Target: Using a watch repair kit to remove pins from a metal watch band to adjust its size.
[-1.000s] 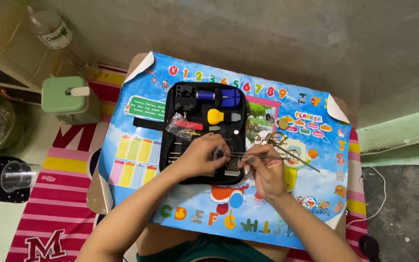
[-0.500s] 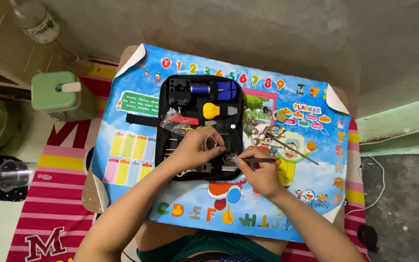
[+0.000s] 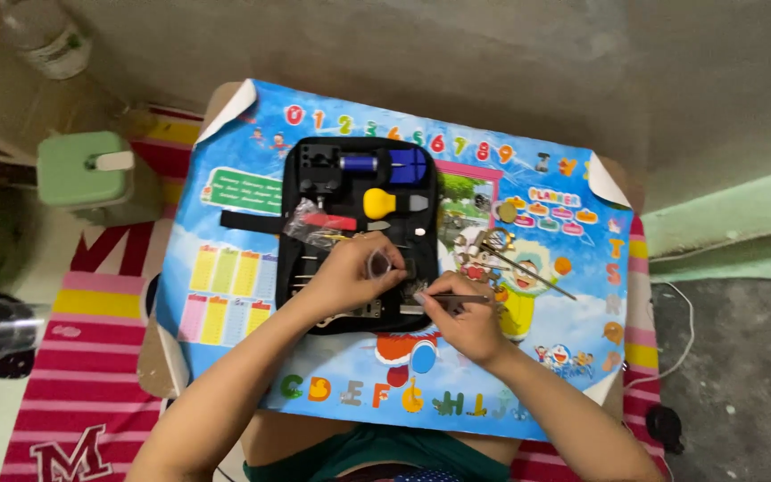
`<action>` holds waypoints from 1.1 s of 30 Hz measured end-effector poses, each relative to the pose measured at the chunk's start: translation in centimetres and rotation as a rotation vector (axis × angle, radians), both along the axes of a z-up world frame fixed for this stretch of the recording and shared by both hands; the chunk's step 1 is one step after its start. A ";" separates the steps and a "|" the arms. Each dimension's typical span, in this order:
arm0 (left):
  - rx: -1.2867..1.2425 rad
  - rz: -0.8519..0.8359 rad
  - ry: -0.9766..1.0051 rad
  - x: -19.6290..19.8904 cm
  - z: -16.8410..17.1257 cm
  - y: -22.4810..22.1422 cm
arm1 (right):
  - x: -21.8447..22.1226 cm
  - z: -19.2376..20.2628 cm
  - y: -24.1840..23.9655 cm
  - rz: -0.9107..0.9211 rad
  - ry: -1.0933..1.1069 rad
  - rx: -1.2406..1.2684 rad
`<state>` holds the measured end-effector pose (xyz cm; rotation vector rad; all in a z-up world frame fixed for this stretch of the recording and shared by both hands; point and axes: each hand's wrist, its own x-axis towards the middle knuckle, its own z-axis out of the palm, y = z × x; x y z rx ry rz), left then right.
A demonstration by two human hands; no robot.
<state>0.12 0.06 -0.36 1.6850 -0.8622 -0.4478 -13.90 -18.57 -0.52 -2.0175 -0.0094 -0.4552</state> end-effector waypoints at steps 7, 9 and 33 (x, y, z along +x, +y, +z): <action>0.003 0.003 -0.006 0.0 -0.1 -0.1 | -0.1 -0.3 0.0 0.003 -0.013 0.060; 0.001 0.012 -0.012 -0.1 -0.3 -0.2 | -0.3 -0.4 -0.3 -0.025 -0.029 0.111; 0.084 -0.093 -0.278 -0.4 1.9 -0.1 | 0.8 -2.0 -0.1 0.039 -0.141 0.840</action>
